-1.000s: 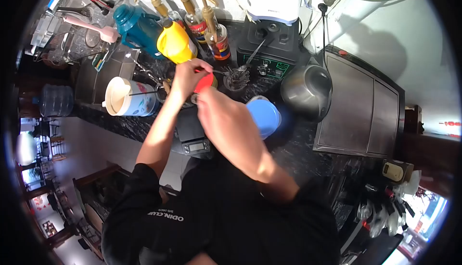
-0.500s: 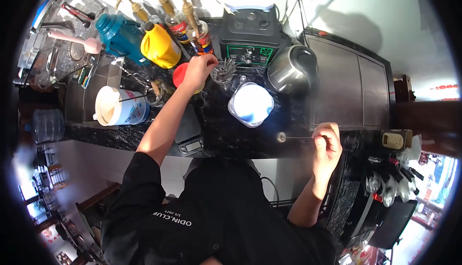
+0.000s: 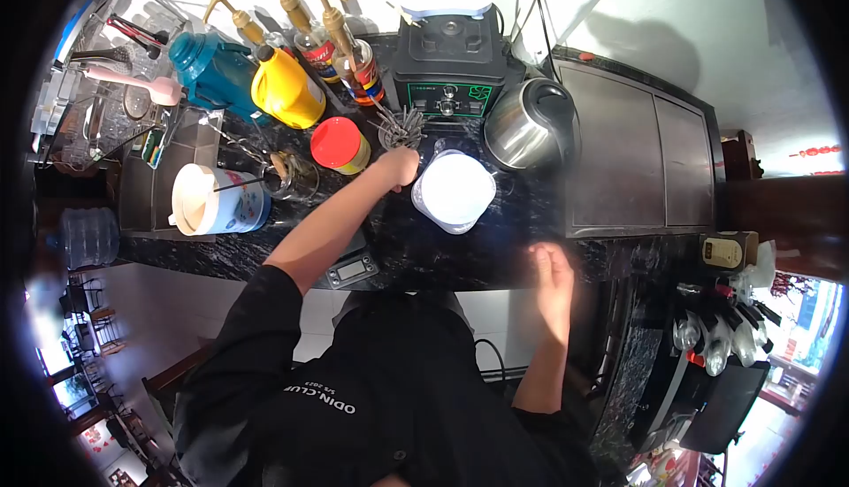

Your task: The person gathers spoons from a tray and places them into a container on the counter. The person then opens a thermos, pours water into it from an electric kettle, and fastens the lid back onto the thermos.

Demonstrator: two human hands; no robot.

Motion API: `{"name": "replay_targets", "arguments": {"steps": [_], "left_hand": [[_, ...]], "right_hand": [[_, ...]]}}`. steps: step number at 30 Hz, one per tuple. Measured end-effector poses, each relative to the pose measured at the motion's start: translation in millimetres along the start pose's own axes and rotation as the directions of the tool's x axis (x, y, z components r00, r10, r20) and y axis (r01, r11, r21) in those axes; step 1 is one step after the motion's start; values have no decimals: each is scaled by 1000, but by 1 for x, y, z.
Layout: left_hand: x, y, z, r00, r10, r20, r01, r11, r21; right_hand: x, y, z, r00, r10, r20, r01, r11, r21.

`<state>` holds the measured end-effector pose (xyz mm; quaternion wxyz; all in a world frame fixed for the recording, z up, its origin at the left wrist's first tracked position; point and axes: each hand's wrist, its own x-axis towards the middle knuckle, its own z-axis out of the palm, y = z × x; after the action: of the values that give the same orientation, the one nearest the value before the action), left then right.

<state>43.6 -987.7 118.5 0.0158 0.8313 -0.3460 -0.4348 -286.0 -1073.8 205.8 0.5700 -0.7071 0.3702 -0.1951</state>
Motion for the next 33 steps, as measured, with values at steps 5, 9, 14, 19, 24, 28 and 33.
{"name": "replay_targets", "arguments": {"steps": [5, 9, 14, 19, 24, 28, 33], "left_hand": [[34, 0, 45, 953, 149, -263, -118, 985, 129], [43, 4, 49, 961, 76, -267, -54, 995, 88], [33, 2, 47, 936, 86, -340, -35, 987, 155], [28, 4, 48, 947, 71, -313, -12, 983, 185], [-4, 14, 24, 949, 113, -293, -45, 972, 229], [-7, 10, 16, 933, 141, -330, -76, 976, 204], [8, -1, 36, 942, 70, -327, -14, 986, 169]], "right_hand": [[-3, 17, 4, 999, 48, -14, -49, 990, -129], [-5, 21, 3, 995, 93, 25, -86, 973, -213], [-4, 41, 1, 990, 134, 53, -111, 945, -307], [1, 51, 0, 992, 100, 78, -73, 954, -292], [7, 54, -4, 968, 215, 129, -169, 940, -296], [12, 52, 0, 973, 188, 131, -160, 967, -199], [15, 49, 3, 966, 194, 169, -163, 970, -181]]}}
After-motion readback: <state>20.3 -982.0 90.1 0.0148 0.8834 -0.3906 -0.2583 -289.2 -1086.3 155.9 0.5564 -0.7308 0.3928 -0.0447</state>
